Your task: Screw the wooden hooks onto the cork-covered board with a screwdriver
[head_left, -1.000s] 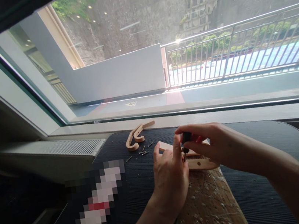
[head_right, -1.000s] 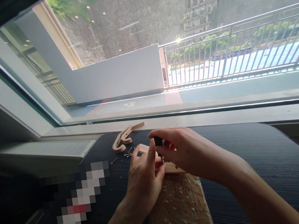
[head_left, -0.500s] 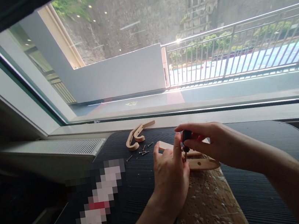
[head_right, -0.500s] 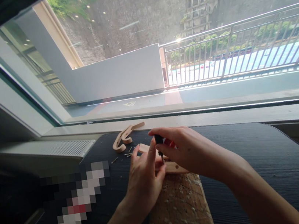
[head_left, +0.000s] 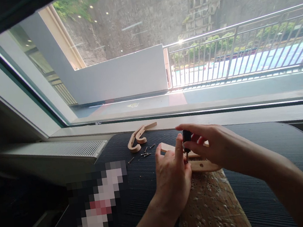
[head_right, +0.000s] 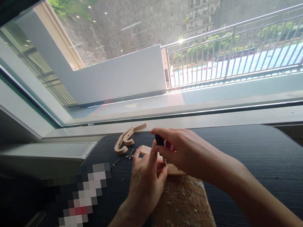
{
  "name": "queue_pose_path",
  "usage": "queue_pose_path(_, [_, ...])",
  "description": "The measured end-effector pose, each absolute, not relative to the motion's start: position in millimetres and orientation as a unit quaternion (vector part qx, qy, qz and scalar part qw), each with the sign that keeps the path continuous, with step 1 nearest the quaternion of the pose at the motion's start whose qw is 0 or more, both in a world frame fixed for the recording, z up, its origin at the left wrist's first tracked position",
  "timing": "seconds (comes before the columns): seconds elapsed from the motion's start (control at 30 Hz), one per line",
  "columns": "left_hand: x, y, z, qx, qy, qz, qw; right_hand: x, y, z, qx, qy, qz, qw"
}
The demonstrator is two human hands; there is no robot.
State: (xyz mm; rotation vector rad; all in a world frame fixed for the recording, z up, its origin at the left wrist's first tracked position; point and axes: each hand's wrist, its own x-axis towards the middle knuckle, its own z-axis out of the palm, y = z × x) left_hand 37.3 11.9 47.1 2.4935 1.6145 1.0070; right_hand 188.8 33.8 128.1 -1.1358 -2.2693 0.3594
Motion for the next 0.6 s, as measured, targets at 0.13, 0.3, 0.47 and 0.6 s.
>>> queue_pose_path(0.13, [37.2,10.4,47.0,0.793,0.517,0.321,0.006,189.4,29.8,131.8,-0.425,-0.848,0.128,0.288])
queue_pose_path(0.3, [38.0,9.6,49.5,0.792,0.517,0.326,0.016,184.8,32.0,131.2,-0.441,-0.841,0.115,0.29])
queue_pose_path(0.47, [38.1,10.3,50.1,0.792,0.516,0.326,0.018,185.1,33.8,128.9,-0.436,-0.844,0.099,0.297])
queue_pose_path(0.6, [37.8,10.2,50.4,0.793,0.517,0.321,0.019,185.6,32.7,129.7,-0.418,-0.851,0.111,0.299])
